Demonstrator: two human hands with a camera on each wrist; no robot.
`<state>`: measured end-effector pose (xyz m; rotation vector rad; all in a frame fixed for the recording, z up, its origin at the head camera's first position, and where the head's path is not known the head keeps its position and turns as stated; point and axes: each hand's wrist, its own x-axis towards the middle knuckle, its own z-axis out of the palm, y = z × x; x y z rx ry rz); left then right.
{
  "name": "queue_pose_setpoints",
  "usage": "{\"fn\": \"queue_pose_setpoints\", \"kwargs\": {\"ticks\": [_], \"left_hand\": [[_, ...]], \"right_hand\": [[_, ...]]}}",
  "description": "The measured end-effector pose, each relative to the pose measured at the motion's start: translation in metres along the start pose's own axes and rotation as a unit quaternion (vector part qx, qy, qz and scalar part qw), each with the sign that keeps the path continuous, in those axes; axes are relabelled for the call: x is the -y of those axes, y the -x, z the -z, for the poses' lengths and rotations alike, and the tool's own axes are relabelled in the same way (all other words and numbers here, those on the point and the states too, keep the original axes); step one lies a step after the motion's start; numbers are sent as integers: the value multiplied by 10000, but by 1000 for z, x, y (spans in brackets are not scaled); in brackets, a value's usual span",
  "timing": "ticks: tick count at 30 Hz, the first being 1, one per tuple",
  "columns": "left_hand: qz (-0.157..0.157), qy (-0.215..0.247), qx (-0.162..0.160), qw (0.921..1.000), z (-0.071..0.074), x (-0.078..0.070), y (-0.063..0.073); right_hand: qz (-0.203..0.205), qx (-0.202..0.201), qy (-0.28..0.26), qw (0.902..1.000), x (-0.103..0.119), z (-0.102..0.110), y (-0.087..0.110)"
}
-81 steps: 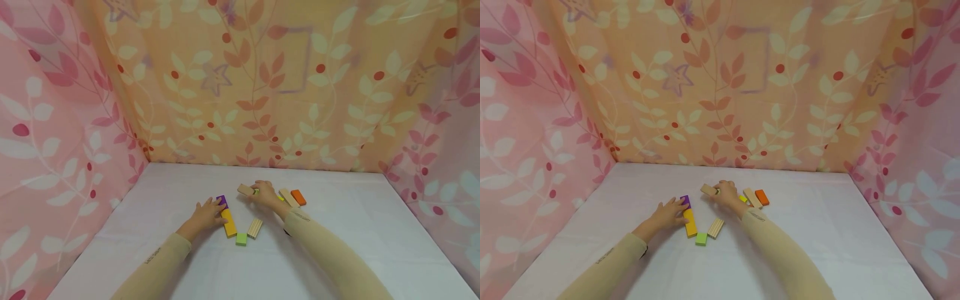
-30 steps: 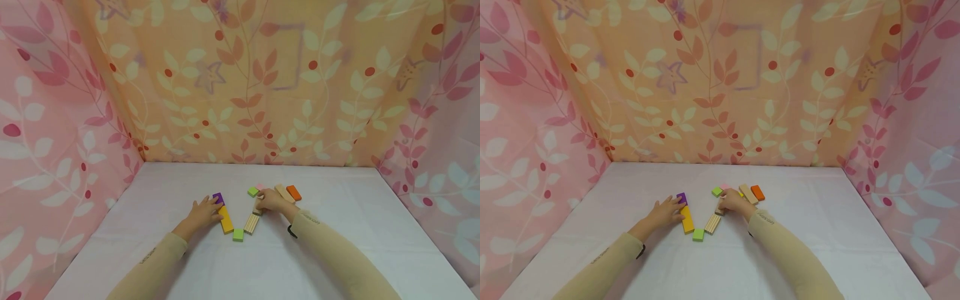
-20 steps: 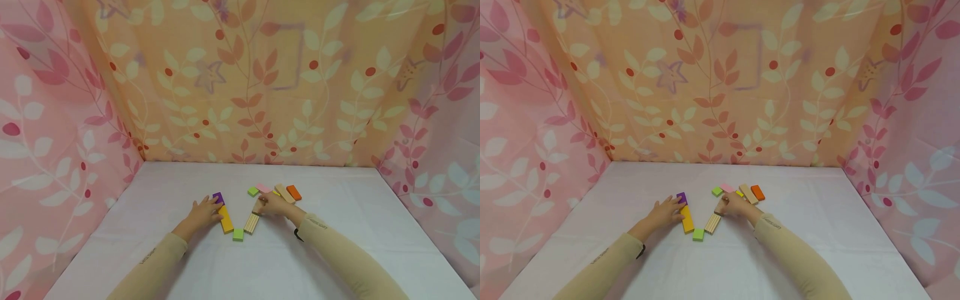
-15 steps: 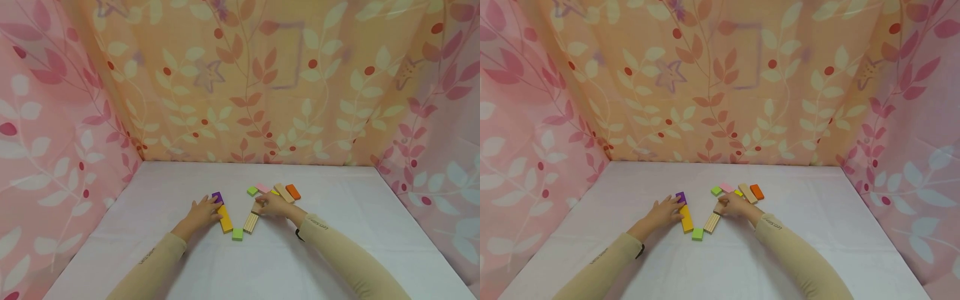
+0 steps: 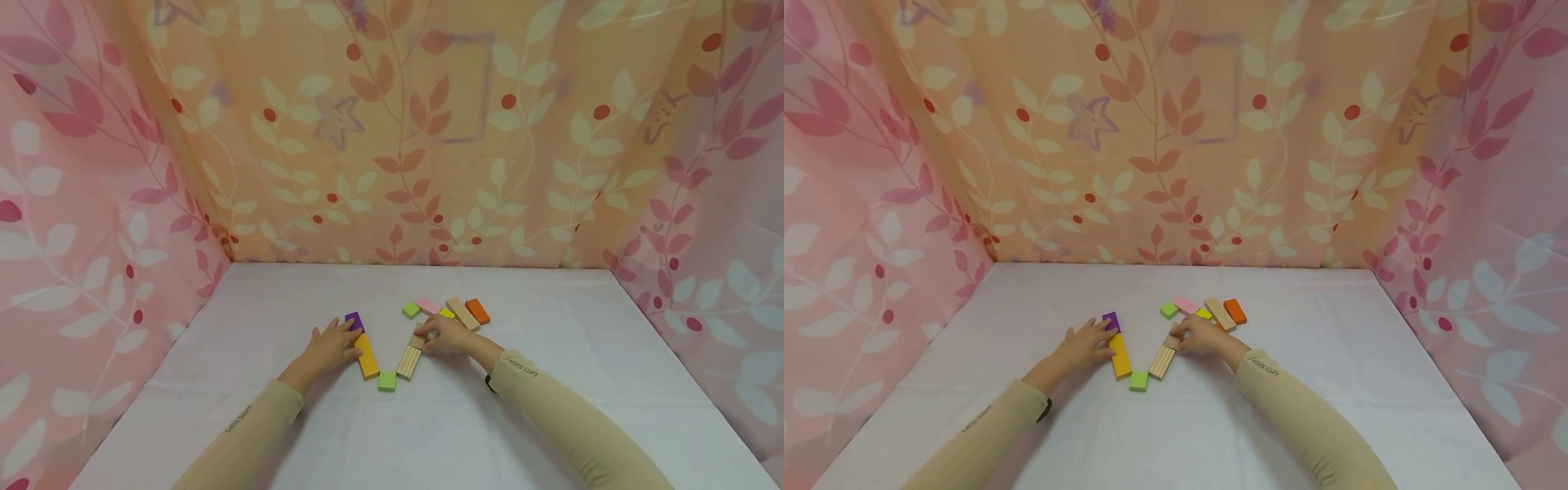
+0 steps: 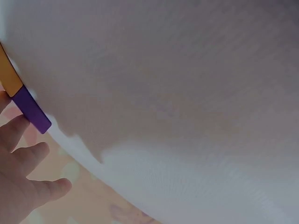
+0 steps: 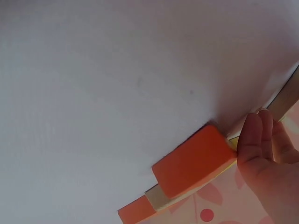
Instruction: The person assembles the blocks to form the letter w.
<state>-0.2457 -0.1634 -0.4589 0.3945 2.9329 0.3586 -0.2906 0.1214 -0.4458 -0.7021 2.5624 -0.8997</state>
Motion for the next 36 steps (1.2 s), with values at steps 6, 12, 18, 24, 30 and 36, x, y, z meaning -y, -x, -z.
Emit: {"fn": "queue_pose_setpoints", "kwargs": {"ticks": [6,12,18,24,30,36], "left_hand": [[-28,31,-37,10000,-1,2,0],[1,86,-7,10000,4,-2,3],[-42,36,-23,10000,5,-2,3],[-72,68,-17,9999,5,-3,2],[-45,32,11,10000,4,-2,1],[-104,-137,-33,9998,3,-1,-1]], "right_hand": [[-171,-184,148,9996,1,-8,0],[-218,-491,627,9966,4,-16,0],[-236,-498,745,9957,5,-18,-3],[-274,-459,710,9960,5,-18,-2],[-319,-512,519,9968,7,-18,2],[-222,-462,535,9973,6,-16,4]]}}
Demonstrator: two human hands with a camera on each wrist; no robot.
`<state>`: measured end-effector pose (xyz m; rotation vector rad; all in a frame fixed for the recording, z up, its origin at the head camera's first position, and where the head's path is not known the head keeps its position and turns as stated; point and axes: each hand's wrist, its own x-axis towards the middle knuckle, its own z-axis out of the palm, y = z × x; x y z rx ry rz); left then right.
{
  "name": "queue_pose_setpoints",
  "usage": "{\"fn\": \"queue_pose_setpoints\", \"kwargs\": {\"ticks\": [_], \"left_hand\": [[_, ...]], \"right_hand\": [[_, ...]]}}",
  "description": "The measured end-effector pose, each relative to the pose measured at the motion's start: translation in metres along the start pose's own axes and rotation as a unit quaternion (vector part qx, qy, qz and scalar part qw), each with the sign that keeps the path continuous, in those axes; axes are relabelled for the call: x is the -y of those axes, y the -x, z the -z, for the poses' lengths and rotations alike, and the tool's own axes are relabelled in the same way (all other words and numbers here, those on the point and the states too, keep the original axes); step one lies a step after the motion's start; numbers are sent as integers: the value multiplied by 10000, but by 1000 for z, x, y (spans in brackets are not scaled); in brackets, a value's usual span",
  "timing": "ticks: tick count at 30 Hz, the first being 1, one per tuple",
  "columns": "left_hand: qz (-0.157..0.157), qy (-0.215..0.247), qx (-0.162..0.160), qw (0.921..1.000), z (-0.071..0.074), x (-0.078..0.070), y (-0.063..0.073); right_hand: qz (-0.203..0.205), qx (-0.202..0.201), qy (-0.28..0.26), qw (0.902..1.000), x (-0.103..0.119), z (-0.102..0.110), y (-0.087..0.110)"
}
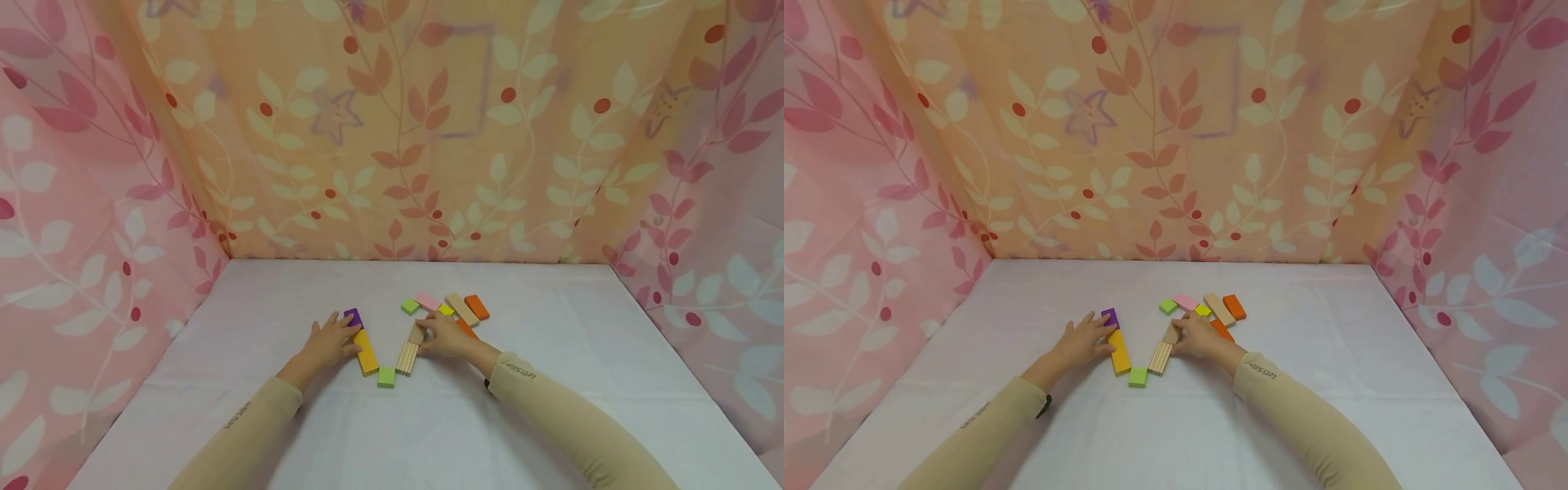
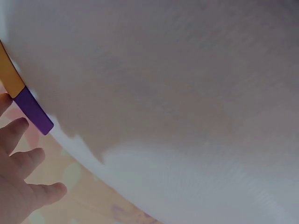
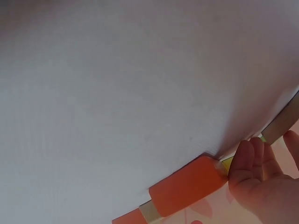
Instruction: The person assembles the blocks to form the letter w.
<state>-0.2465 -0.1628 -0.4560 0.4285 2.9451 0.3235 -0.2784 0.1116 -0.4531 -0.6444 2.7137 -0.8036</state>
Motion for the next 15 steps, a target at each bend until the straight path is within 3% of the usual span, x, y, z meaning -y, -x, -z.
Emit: {"fn": "queue_pose_setpoints", "kwargs": {"ticks": [15], "left_hand": [[-7,-16,102,9999,2,0,0]], "right_hand": [[305,283,359,9985,-5,5,-9]]}}
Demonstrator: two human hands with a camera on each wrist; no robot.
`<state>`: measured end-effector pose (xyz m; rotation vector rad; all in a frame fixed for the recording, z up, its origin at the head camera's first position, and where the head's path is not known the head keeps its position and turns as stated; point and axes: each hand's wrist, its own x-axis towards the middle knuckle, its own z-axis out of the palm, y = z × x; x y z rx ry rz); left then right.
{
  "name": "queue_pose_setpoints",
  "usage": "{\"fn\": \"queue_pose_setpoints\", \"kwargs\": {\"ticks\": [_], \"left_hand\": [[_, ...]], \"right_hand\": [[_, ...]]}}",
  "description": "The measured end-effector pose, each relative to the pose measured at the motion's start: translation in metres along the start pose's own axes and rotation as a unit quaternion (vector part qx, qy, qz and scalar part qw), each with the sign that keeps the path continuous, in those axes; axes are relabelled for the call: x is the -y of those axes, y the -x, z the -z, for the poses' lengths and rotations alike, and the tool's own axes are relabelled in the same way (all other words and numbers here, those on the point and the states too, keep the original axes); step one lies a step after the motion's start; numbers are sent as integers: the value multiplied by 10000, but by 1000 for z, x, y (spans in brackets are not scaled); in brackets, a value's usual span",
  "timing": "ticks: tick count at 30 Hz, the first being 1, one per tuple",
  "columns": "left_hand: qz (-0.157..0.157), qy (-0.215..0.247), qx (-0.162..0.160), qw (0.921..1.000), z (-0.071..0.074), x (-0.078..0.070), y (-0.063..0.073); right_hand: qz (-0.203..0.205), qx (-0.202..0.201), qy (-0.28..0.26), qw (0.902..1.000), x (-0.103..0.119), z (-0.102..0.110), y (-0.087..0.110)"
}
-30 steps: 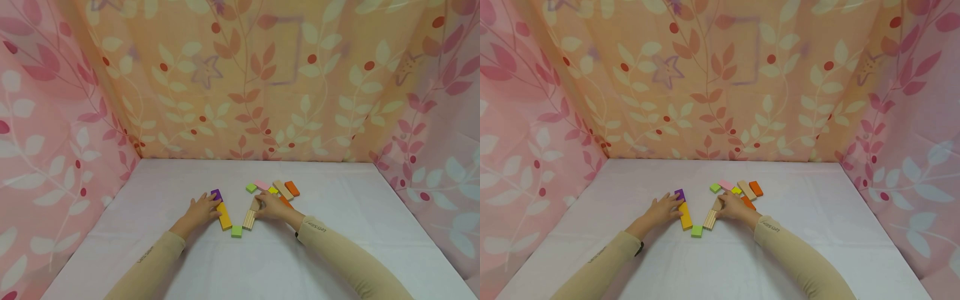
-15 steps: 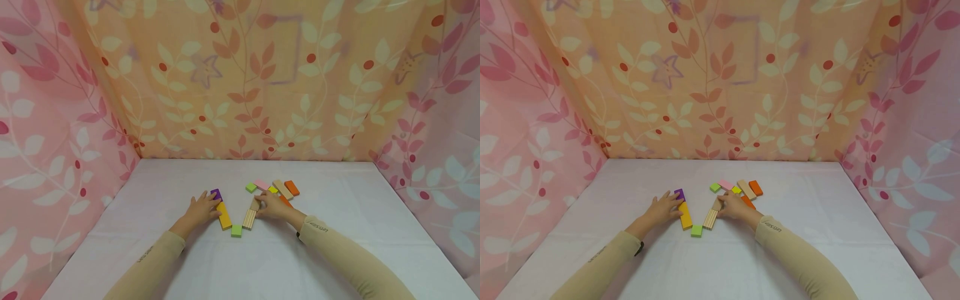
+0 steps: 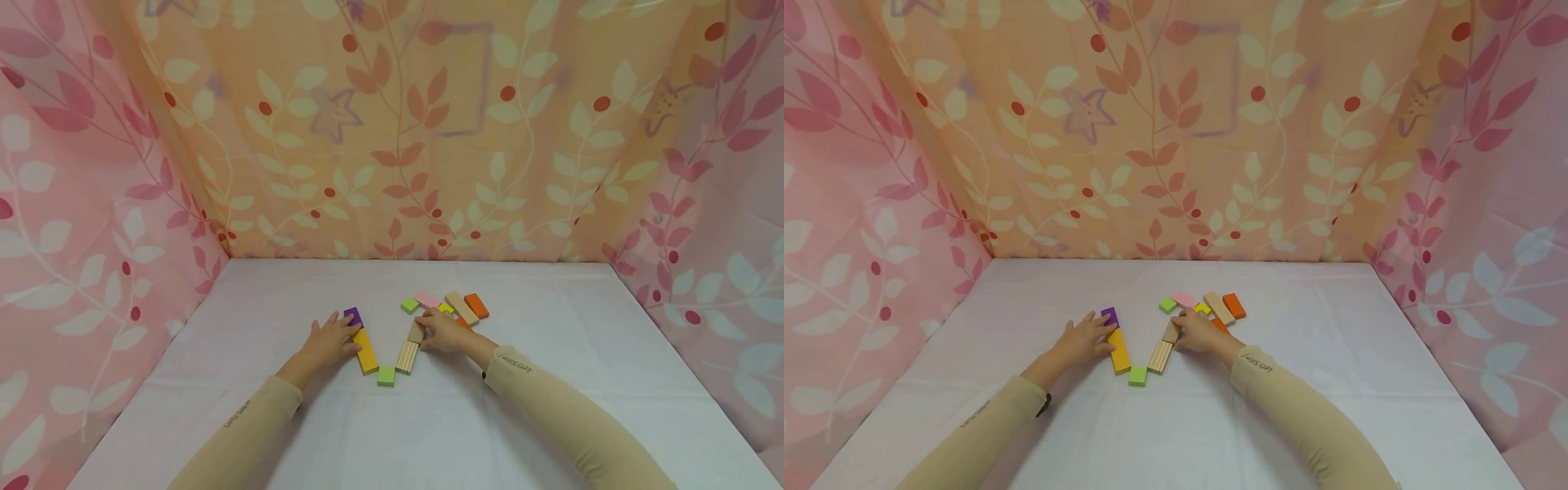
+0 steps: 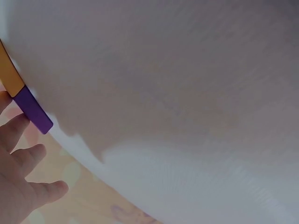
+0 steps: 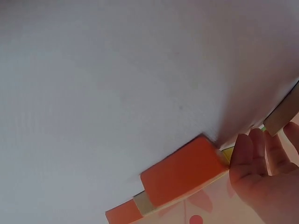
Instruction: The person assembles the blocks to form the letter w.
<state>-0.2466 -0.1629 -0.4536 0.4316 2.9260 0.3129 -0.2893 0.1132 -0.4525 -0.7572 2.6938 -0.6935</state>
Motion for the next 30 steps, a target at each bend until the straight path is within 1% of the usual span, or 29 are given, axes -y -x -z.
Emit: {"fn": "queue_pose_setpoints", "kwargs": {"ticks": [3,7,14,20,23,26,30], "left_hand": [[-8,14,-16,10000,0,0,1],[-16,-36,-47,10000,0,0,0],[-22,-47,-52,10000,0,0,0],[-123,-139,-166,9997,-1,-3,0],[-221,-144,-179,9995,0,-8,1],[-438,-63,-123,9989,0,-18,0],[-848,31,169,9963,0,-38,-3]], "right_hand": [[45,2,55,10000,1,0,-1],[7,17,114,9999,1,-1,-2],[91,-71,208,9997,0,-4,-4],[67,-16,90,9999,0,-2,-1],[64,7,-24,10000,-2,1,1],[35,-89,-3,10000,-7,4,2],[-49,-222,57,9997,-14,7,2]]}}
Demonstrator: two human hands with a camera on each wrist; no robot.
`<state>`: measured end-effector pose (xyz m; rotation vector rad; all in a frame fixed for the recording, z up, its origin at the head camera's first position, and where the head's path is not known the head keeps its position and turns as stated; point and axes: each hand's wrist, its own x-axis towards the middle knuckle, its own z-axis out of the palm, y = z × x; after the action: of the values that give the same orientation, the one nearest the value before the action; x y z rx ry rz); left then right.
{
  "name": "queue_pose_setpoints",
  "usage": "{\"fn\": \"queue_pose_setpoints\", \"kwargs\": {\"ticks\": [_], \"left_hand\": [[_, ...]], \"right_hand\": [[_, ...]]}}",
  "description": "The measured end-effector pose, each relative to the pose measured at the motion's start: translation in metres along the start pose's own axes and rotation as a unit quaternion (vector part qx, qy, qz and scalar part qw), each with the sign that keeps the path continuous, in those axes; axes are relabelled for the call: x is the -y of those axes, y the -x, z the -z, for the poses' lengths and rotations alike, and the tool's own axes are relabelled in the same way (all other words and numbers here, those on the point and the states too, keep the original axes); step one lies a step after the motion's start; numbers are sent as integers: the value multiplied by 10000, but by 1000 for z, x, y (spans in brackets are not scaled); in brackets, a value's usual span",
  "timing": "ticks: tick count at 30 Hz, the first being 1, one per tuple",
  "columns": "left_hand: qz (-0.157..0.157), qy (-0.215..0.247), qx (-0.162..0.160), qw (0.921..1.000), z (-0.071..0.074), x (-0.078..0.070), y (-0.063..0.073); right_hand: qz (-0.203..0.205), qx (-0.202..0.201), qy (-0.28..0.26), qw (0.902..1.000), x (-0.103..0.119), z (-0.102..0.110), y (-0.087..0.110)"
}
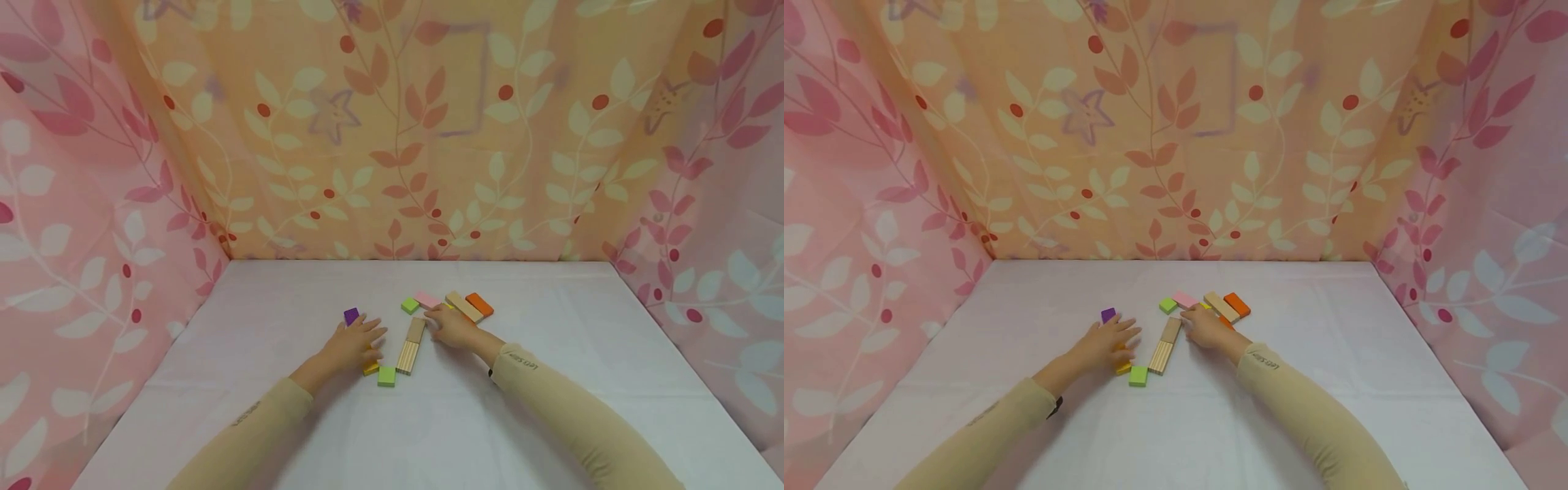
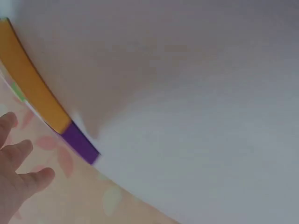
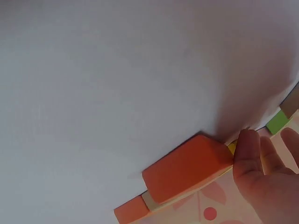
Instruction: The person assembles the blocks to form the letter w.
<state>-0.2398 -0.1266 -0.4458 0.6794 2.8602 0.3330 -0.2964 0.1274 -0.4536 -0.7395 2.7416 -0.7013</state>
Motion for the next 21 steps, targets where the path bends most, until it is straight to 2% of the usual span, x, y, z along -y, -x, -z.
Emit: {"fn": "queue_pose_setpoints", "kwargs": {"ticks": [5,9,12,16,21], "left_hand": [[-512,-179,316,9980,0,-21,-13],[-701,-311,446,9961,-1,-29,-20],[-753,-361,575,9948,-1,-33,-22],[-785,-422,646,9939,-3,-36,-26],[-742,-421,685,9940,-5,-40,-31]], "right_hand": [[-43,-50,-91,9999,-4,5,-6],[52,-229,-195,9995,-3,14,-14],[216,-382,-106,9990,-2,21,-25],[415,-406,412,9975,-6,23,-42],[311,-30,791,9964,-15,19,-58]]}}
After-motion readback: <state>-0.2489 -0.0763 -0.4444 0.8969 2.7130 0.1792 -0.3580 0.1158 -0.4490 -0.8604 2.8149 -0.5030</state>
